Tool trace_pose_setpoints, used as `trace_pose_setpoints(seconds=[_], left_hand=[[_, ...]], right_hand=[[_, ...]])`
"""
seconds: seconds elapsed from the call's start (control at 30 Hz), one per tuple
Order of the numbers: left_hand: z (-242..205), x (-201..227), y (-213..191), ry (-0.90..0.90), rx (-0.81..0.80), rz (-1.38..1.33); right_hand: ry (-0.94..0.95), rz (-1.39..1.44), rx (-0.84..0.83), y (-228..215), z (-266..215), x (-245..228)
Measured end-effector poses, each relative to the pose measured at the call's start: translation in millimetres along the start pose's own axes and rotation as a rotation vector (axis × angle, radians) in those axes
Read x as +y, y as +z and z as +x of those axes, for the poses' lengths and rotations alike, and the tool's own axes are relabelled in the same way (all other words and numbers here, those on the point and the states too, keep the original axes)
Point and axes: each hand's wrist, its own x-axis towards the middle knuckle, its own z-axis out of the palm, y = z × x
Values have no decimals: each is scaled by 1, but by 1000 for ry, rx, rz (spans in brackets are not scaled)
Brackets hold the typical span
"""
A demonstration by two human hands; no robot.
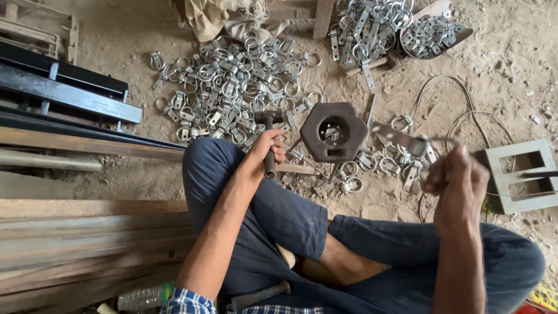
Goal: The person sits on the floor and uses a hammer and metal die to shape small metal pieces. They repeatedly pick up metal parts, place them in the die, strike them with the hammer, and then remove the shaped pieces.
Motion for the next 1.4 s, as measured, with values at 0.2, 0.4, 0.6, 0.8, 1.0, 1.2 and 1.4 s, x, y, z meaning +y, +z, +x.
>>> trace_pose_setpoints(seconds=[0.2, 0.4, 0.6, 0.8, 1.0, 1.2, 1.4], left_hand=[[35, -7, -16, -67, -199, -95], [21, 0, -11, -20, -77, -79], [18, 2, -10, 30, -49, -493], [30, 2, -18, 97, -57, -508], [30, -3, -23, 28, -158, -198], [26, -2, -16, -128, -91, -396], [18, -2, -10, -79, -45, -393]], right_hand=[[397, 544, 270, -70, 10, 170], [300, 288, 278, -70, -6, 213], [-88, -345, -64, -2, -17, 134], [-168, -428, -180, 30, -26, 125], [138, 238, 293, 4, -8, 165], [193, -241, 208, 14, -7, 153], [52, -171, -370, 50, -19, 125]])
